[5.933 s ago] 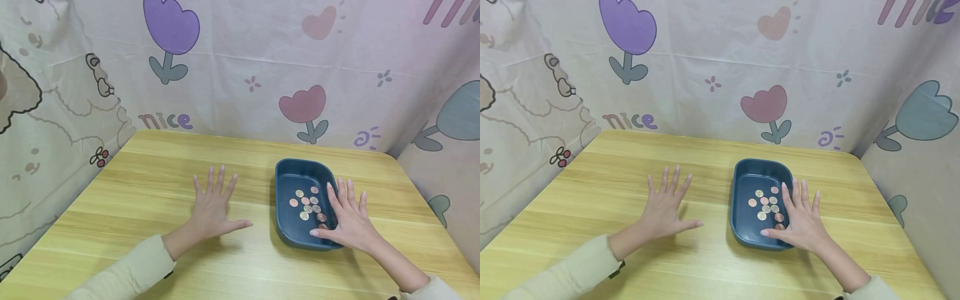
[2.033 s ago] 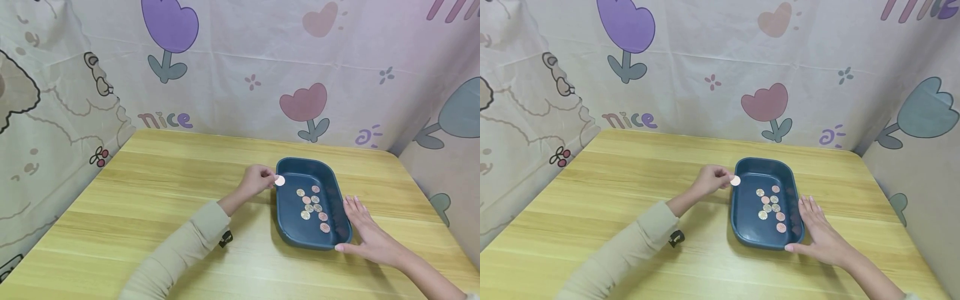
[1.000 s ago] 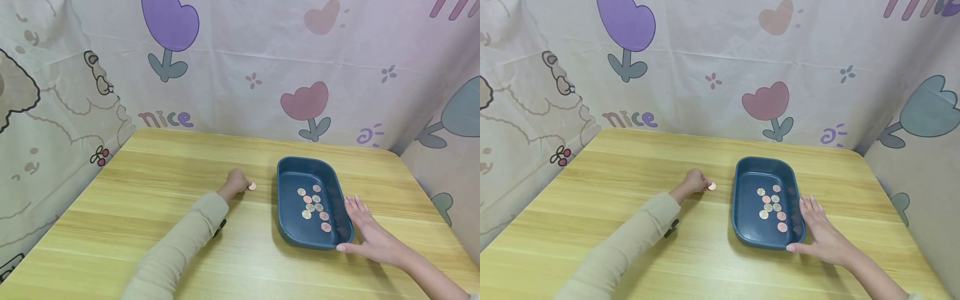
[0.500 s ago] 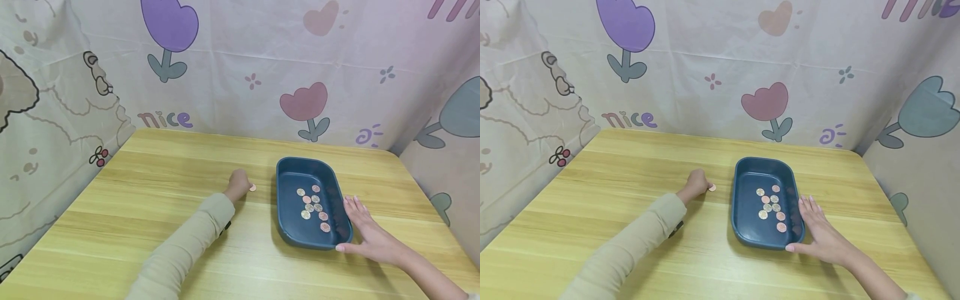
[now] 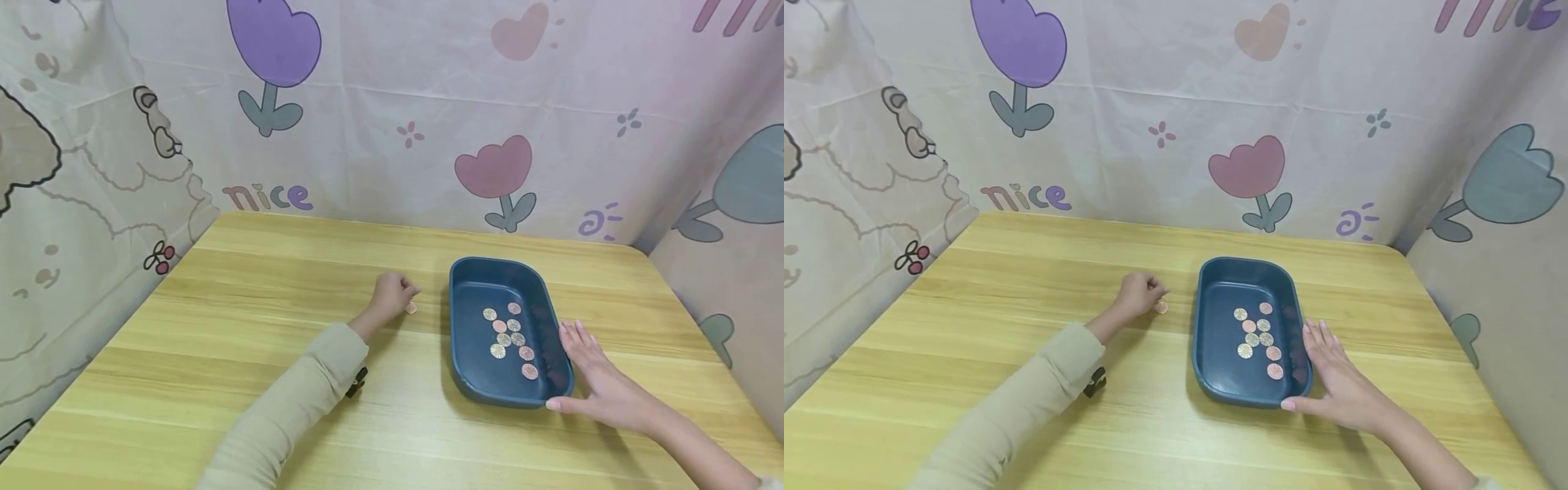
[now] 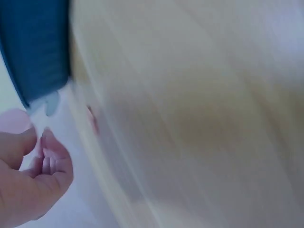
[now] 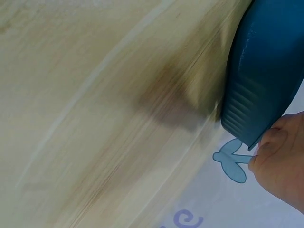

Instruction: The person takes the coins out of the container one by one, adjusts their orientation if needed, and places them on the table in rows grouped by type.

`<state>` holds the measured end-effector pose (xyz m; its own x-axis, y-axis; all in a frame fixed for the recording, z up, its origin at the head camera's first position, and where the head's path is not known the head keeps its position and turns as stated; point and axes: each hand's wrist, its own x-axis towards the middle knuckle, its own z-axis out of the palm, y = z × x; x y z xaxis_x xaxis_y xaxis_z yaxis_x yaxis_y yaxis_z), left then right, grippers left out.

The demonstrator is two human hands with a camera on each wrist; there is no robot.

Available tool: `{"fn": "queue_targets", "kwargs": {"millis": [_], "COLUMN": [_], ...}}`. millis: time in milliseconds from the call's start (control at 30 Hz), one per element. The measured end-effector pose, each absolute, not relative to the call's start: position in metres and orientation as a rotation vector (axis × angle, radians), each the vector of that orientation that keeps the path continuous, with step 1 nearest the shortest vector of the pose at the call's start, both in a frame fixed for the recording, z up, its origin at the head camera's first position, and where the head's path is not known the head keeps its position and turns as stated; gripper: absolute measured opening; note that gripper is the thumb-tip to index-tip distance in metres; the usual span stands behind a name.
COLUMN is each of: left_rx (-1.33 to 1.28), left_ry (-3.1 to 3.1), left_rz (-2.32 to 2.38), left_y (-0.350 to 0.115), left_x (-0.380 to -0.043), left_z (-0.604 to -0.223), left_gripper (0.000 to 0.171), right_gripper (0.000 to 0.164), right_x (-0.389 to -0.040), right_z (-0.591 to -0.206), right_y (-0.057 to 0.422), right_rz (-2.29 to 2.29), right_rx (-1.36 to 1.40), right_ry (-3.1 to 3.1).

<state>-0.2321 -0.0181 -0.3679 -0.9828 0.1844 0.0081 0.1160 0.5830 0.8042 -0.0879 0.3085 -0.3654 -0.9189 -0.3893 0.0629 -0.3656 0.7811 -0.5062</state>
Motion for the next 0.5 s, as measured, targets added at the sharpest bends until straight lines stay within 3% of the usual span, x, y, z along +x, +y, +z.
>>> {"fn": "queue_targets", "kwargs": {"millis": [200, 500], "left_rx": [0.347, 0.559], "left_ry": [2.676, 2.665], "left_rz": [1.643, 1.655], "left_y": [0.006, 0.044], "left_x": [-0.220, -0.201], "left_z": [-0.356, -0.343], "left_gripper": [0.021, 0.016], "right_gripper": [0.109, 0.109], "right_x": [-0.088, -0.090], "right_z": [-0.364, -0.362], "right_y": [0.308, 0.307], "right_rz": [-0.783, -0.675], "right_rx": [-0.626, -0.623], "right_ry": [2.937, 2.974]}}
